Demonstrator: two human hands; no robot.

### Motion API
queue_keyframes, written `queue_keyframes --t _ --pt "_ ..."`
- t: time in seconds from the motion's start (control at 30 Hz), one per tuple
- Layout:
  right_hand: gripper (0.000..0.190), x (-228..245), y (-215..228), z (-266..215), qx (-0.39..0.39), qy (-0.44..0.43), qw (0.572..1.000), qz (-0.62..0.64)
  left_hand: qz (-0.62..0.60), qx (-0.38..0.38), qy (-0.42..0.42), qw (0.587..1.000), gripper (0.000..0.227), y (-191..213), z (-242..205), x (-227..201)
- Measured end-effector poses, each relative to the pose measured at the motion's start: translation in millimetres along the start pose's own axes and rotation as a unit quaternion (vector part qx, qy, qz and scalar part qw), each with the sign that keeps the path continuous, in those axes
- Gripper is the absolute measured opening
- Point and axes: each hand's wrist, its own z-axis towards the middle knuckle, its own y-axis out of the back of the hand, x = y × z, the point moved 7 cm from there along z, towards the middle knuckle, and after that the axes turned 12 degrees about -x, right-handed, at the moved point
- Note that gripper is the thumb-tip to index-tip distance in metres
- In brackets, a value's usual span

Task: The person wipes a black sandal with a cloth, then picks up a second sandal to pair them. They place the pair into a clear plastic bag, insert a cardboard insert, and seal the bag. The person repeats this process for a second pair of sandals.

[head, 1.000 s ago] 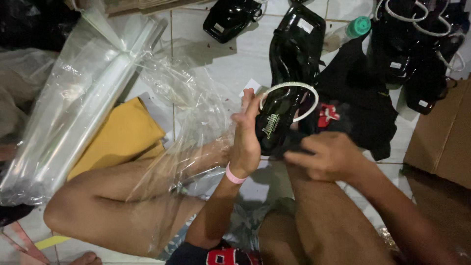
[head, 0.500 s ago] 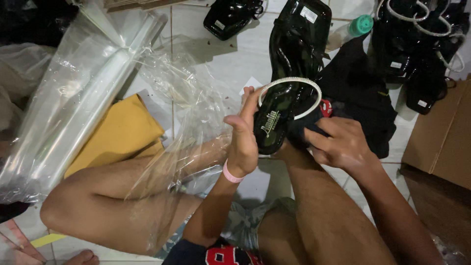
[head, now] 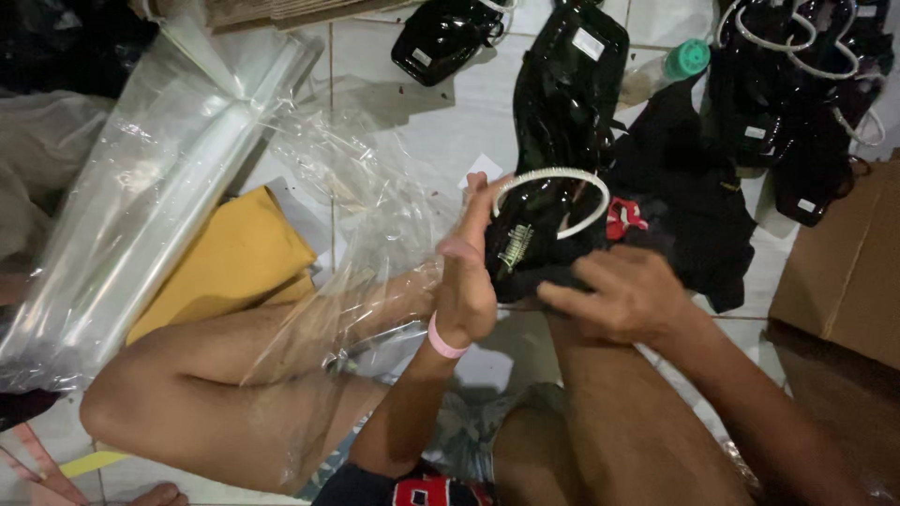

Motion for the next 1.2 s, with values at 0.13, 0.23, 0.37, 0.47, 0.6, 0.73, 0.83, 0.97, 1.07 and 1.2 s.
queue_keyframes --t 0.13,0.23,0.37,0.47,0.6,0.73,0.83,0.97,1.07,1.2 --pt "0.052 -15 2 -10 -0.007 -0.069 0.996 -0.063 0.029 -0.011 -0.003 1.0 0.107 -1 -8 3" --pt "0.054 -15 -7 -14 0.017 -0.038 0.999 -0.031 0.021 -0.017 0.003 1.0 0.106 1 -7 4" --pt "0.048 -24 -5 -25 -0.021 -0.11 0.987 -0.112 0.031 -0.011 -0.017 0.999 0.105 -1 -10 4" --pt "0.048 -29 -4 -27 0.0 -0.164 0.979 -0.119 0.035 -0.02 -0.037 0.999 0.101 -1 -14 0" --pt "0.053 -20 -2 -11 -0.007 -0.139 0.989 -0.055 0.046 -0.018 -0.035 0.998 0.104 -2 -10 -3" --pt "0.051 -14 -4 -9 0.012 -0.189 0.975 -0.114 0.058 -0.006 -0.036 0.998 0.105 -6 -16 1" --pt "0.054 -11 -6 -3 0.015 -0.172 0.98 -0.093 0.051 -0.02 -0.04 0.998 0.105 -5 -12 2" --pt "0.053 -17 -4 -10 0.043 -0.223 0.964 -0.138 0.049 -0.029 -0.032 0.998 0.107 -4 -17 5" --pt "0.055 -12 0 0 -0.004 -0.18 0.981 -0.074 0.056 -0.013 -0.037 0.998 0.106 -4 -14 3" --pt "0.05 -16 4 1 -0.003 -0.246 0.958 -0.148 0.054 -0.016 -0.037 0.998 0.104 -4 -15 3"
